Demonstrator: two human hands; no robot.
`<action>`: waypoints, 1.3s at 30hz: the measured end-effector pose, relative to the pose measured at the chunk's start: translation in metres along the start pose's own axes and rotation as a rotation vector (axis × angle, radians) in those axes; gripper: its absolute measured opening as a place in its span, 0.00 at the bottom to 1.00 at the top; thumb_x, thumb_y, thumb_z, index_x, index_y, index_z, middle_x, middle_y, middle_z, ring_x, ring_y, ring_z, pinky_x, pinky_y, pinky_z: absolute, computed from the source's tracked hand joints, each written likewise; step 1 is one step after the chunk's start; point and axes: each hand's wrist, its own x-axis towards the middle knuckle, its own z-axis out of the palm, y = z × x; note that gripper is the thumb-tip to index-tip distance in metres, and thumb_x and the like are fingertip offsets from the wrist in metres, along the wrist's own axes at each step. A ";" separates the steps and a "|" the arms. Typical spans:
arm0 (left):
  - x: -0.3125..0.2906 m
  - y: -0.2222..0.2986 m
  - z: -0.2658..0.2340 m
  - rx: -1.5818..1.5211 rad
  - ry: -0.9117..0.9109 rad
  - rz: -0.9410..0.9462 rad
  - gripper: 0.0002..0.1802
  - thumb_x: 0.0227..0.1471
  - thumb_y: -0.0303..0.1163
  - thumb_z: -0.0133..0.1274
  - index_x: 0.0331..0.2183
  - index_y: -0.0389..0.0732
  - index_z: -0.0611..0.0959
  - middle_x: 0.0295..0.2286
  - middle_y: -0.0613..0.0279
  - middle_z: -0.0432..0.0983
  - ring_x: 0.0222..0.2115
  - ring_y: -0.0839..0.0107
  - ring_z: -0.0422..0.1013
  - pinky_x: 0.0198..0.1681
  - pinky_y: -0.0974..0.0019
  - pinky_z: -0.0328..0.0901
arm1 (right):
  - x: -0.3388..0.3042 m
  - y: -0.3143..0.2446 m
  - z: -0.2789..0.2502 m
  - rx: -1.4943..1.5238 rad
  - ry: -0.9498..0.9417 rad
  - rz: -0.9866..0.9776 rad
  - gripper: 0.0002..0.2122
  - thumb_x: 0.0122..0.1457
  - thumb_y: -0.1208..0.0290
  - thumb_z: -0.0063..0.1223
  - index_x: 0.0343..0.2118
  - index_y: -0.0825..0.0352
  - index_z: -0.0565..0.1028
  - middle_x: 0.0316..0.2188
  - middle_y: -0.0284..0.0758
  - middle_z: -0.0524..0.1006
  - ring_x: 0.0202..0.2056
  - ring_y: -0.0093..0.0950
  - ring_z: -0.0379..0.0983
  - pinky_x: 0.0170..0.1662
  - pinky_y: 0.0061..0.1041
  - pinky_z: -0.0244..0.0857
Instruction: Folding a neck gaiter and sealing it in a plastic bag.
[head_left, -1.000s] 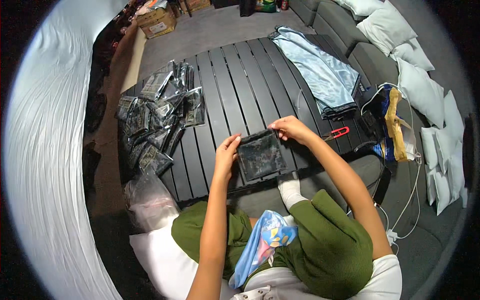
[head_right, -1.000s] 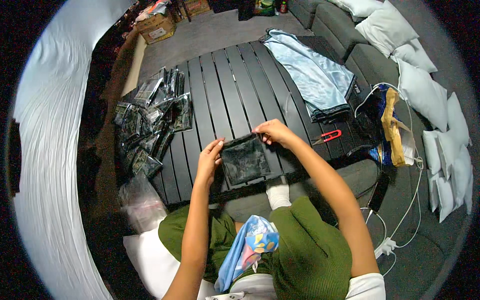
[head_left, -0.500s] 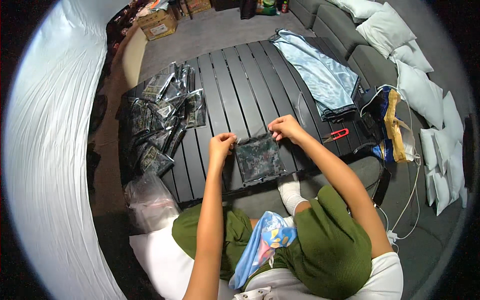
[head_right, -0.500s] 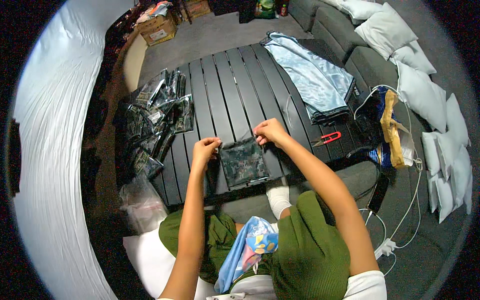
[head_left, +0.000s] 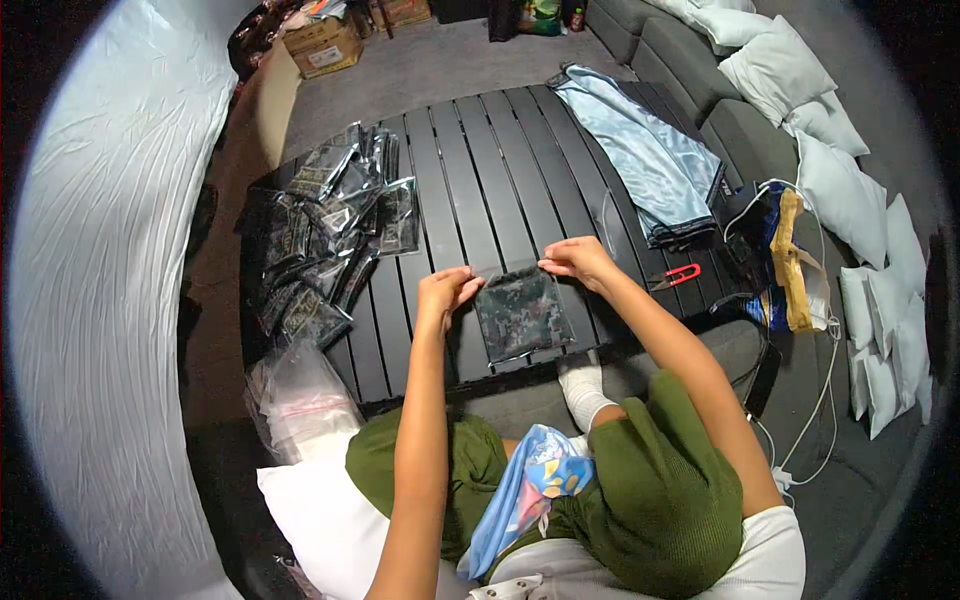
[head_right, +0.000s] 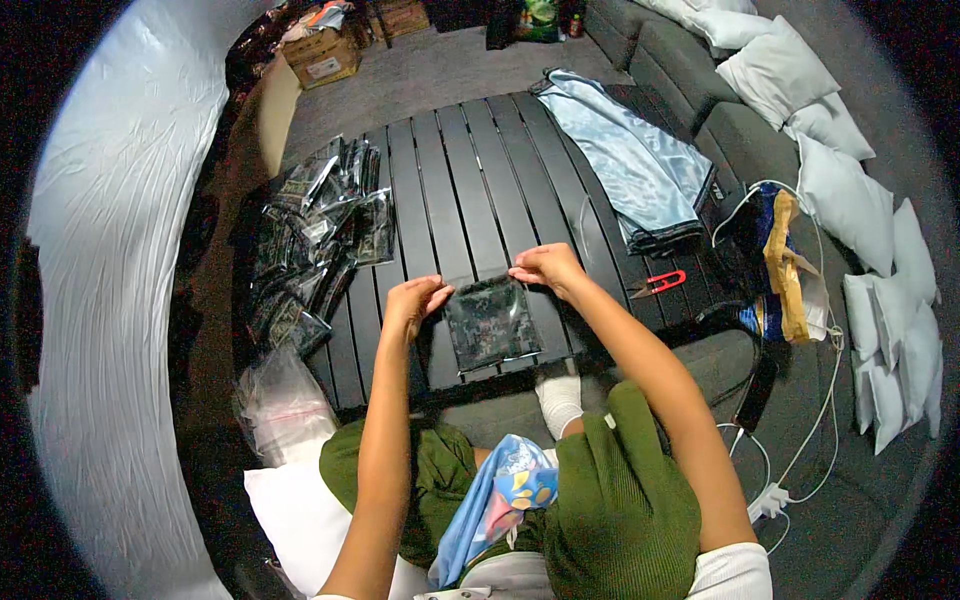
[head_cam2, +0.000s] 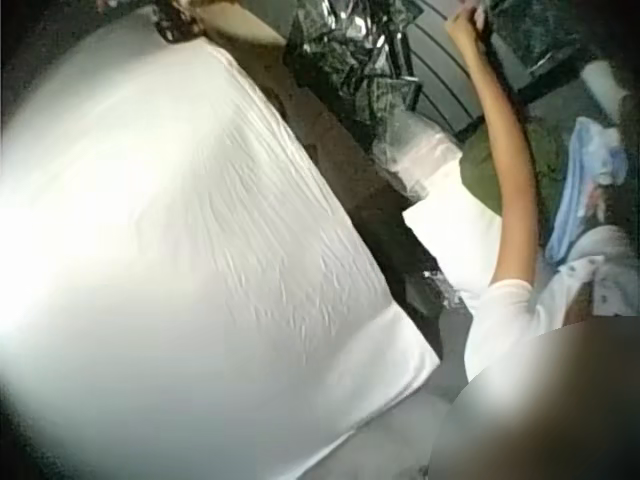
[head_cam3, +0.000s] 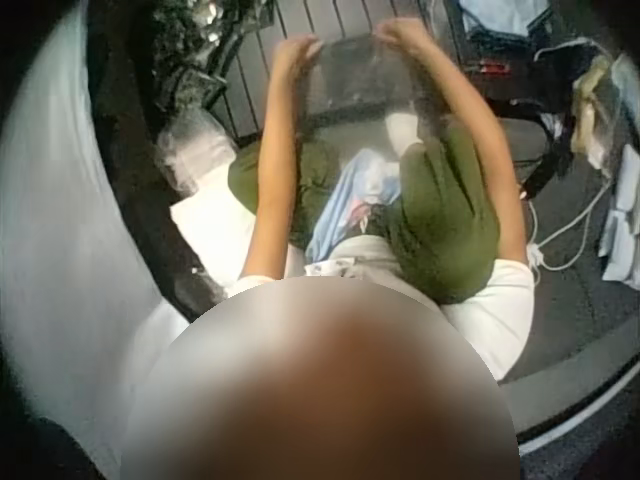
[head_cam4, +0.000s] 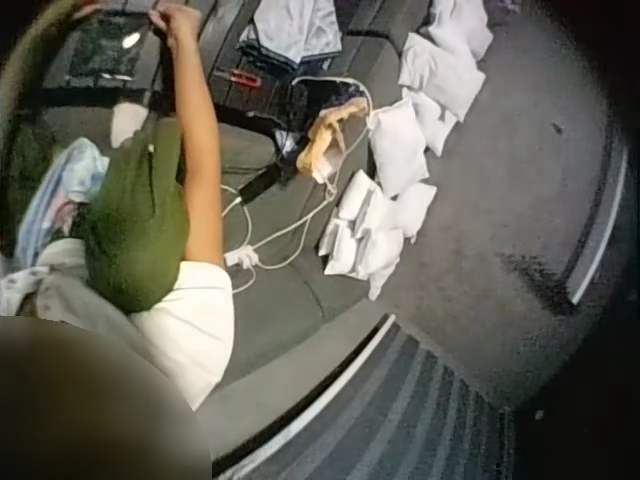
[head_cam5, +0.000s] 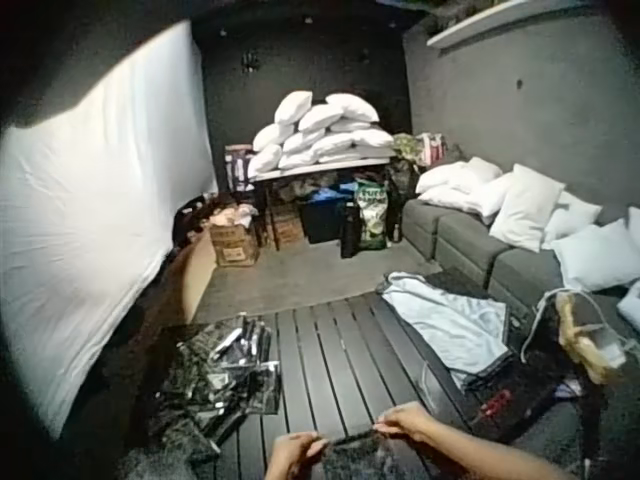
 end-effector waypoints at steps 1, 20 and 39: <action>0.000 0.000 -0.001 0.001 0.006 0.000 0.12 0.46 0.21 0.50 0.34 0.24 0.73 0.28 0.49 0.74 0.29 0.62 0.74 0.30 0.73 0.72 | 0.000 0.000 0.000 -0.001 -0.002 0.000 0.07 0.49 0.81 0.50 0.31 0.80 0.70 0.28 0.45 0.74 0.31 0.33 0.75 0.34 0.22 0.73; 0.002 -0.008 -0.001 -0.115 -0.051 -0.036 0.13 0.50 0.26 0.48 0.37 0.28 0.70 0.32 0.52 0.70 0.34 0.55 0.73 0.29 0.71 0.73 | -0.007 0.000 0.003 0.067 -0.007 0.026 0.06 0.52 0.79 0.49 0.31 0.78 0.70 0.28 0.44 0.74 0.32 0.36 0.75 0.34 0.25 0.73; -0.006 -0.008 0.001 0.051 -0.042 0.113 0.12 0.46 0.28 0.54 0.33 0.32 0.75 0.29 0.58 0.73 0.30 0.69 0.74 0.28 0.72 0.71 | -0.015 0.001 0.003 -0.127 -0.016 -0.099 0.07 0.52 0.76 0.50 0.32 0.74 0.71 0.29 0.39 0.74 0.31 0.28 0.75 0.32 0.20 0.71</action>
